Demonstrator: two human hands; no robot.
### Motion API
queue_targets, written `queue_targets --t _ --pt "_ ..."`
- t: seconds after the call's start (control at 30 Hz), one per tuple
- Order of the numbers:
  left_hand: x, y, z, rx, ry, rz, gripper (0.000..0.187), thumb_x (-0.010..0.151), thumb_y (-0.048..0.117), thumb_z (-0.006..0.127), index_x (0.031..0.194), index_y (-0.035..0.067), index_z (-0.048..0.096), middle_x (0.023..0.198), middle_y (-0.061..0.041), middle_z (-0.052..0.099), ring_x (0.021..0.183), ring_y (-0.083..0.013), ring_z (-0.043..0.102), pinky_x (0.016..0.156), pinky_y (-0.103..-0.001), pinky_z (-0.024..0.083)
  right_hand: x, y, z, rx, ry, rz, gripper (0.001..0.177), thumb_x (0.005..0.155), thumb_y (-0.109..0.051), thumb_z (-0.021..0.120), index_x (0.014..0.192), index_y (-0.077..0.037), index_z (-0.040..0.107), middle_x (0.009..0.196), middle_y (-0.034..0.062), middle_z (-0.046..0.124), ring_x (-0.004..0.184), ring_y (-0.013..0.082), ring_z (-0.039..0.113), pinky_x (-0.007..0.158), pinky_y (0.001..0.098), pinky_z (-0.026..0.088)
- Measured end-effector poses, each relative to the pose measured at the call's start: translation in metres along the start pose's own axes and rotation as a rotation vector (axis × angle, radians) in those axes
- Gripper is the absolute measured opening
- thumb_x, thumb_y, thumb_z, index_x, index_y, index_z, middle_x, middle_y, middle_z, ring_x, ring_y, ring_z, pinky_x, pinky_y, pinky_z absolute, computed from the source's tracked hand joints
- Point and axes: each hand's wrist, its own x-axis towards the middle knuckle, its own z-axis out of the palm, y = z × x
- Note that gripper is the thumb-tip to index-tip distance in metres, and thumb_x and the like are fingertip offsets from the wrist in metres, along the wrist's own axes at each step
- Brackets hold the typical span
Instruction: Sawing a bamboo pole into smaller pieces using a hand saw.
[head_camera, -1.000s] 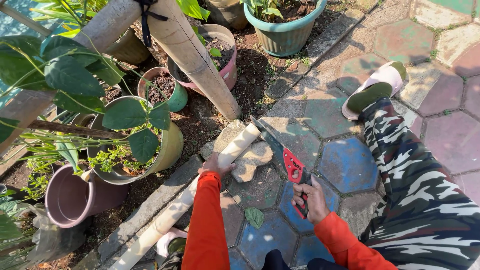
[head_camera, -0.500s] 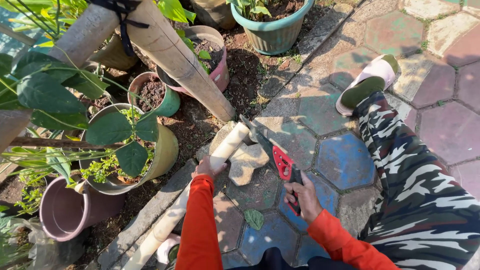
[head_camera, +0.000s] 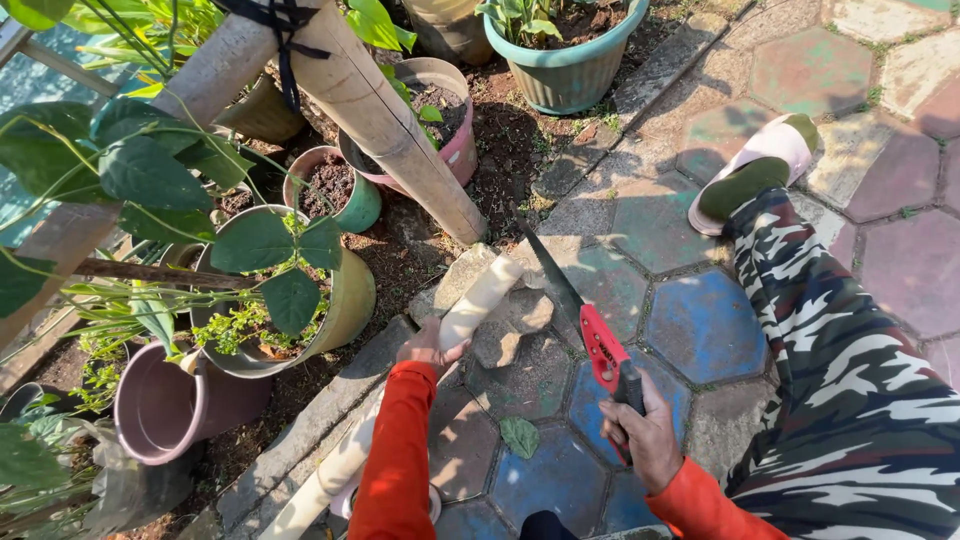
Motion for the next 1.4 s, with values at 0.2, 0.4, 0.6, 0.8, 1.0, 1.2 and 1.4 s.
queue_targets --t 0.2,0.4,0.6,0.8,1.0,1.2,1.4 --pt "0.005 -0.005 0.023 0.065 -0.054 0.011 0.091 0.078 0.079 0.062 0.133 0.011 0.042 0.122 -0.021 0.068 0.107 -0.0395 0.070 0.089 -0.051 0.057 -0.047 -0.029 -0.039 -0.288 -0.043 -0.003 0.045 0.085 -0.008 0.070 0.129 -0.009 0.060 0.066 0.0010 0.051 0.052 0.0107 0.047 0.050 0.0332 0.043" --pt "-0.007 -0.008 0.008 0.083 0.010 -0.025 0.089 0.076 0.082 0.061 0.132 0.016 0.042 0.119 -0.023 0.069 0.108 -0.0441 0.068 0.093 -0.055 0.053 -0.078 -0.100 -0.116 -1.177 -0.271 -0.251 0.065 0.075 -0.014 0.071 0.138 -0.018 0.057 0.078 0.0097 0.073 0.069 0.0319 0.077 0.061 0.0381 0.058" --pt "-0.024 0.004 0.001 0.110 0.023 -0.046 0.091 0.073 0.079 0.063 0.135 0.015 0.043 0.110 -0.022 0.072 0.102 -0.0427 0.071 0.089 -0.053 0.057 -0.074 -0.160 -0.087 -1.807 -0.631 -0.484 0.077 0.077 -0.022 0.071 0.149 -0.012 0.047 0.112 0.0095 0.066 0.081 0.0346 0.068 0.069 0.0410 0.054" --pt "-0.042 0.009 -0.007 0.201 0.095 0.060 0.092 0.076 0.080 0.062 0.136 0.011 0.049 0.106 -0.017 0.075 0.096 -0.0353 0.075 0.084 -0.046 0.060 -0.067 -0.182 -0.072 -1.969 -0.781 -0.872 0.068 0.071 -0.020 0.067 0.136 -0.007 0.050 0.093 0.0087 0.061 0.081 0.0305 0.066 0.073 0.0414 0.051" --pt "-0.066 0.024 -0.038 0.257 0.048 -0.035 0.082 0.080 0.079 0.058 0.127 0.013 0.047 0.107 -0.018 0.073 0.095 -0.0357 0.074 0.080 -0.048 0.061 -0.080 -0.212 -0.061 -2.185 -0.928 -0.786 0.062 0.081 -0.022 0.061 0.139 -0.006 0.047 0.096 0.0094 0.059 0.075 0.0298 0.062 0.068 0.0444 0.049" --pt "-0.058 0.008 -0.022 0.182 0.104 0.065 0.081 0.078 0.078 0.062 0.121 0.011 0.046 0.109 -0.020 0.071 0.094 -0.0378 0.074 0.081 -0.048 0.059 -0.084 -0.230 -0.034 -2.252 -0.941 -0.894 0.058 0.080 -0.021 0.057 0.135 -0.003 0.049 0.089 0.0072 0.059 0.073 0.0278 0.061 0.064 0.0437 0.048" --pt "-0.067 0.011 -0.023 0.220 0.095 0.037 0.090 0.077 0.079 0.060 0.133 0.011 0.042 0.115 -0.020 0.068 0.095 -0.0385 0.073 0.080 -0.050 0.059 -0.090 -0.242 -0.026 -2.312 -1.002 -1.189 0.052 0.085 -0.021 0.053 0.131 0.003 0.051 0.085 0.0085 0.060 0.069 0.0264 0.061 0.059 0.0419 0.048"
